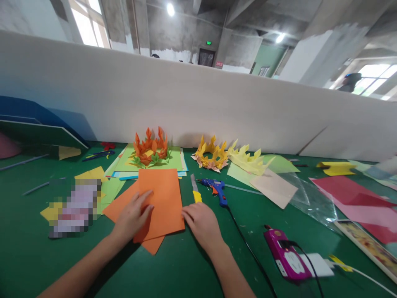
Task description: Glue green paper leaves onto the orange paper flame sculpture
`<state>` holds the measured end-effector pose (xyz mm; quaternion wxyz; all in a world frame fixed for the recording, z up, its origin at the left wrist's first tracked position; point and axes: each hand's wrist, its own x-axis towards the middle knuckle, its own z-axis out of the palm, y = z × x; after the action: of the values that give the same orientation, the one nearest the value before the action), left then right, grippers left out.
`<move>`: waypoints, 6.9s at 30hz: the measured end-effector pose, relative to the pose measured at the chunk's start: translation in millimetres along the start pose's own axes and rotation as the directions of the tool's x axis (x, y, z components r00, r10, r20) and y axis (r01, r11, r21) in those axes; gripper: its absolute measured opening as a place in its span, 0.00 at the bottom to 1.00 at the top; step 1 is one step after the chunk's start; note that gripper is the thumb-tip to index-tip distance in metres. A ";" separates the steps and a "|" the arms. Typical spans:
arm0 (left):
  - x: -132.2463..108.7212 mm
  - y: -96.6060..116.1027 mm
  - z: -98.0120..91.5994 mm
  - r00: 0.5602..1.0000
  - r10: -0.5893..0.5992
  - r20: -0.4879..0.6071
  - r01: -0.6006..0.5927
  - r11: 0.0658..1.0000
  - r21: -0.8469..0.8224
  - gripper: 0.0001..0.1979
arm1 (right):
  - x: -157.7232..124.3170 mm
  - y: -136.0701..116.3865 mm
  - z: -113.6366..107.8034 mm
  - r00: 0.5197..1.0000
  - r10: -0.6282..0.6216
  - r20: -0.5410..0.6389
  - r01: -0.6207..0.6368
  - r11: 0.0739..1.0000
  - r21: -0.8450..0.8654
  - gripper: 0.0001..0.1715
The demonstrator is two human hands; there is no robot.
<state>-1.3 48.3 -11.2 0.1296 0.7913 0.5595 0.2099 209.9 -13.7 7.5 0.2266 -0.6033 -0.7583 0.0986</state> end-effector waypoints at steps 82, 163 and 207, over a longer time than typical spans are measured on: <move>5.4 5.1 -5.8 0.937 0.115 0.331 0.186 0.635 -0.750 0.21 | 20.7 -4.0 32.9 0.835 0.540 0.101 -0.274 0.250 0.929 0.26; 12.1 -15.3 -57.1 0.446 0.529 0.722 0.001 0.806 -0.592 0.13 | 28.2 -1.0 17.9 0.825 0.564 0.003 -0.144 0.205 0.968 0.18; 8.1 -2.4 -48.4 0.871 -0.071 0.486 0.318 0.835 -0.449 0.35 | -19.7 28.1 -22.8 0.927 0.307 0.213 -0.345 0.922 0.174 0.24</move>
<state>-24.1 55.3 31.8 0.4834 0.6909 0.5167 0.1483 248.2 -28.4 11.2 0.1987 -0.6828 -0.6497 0.2686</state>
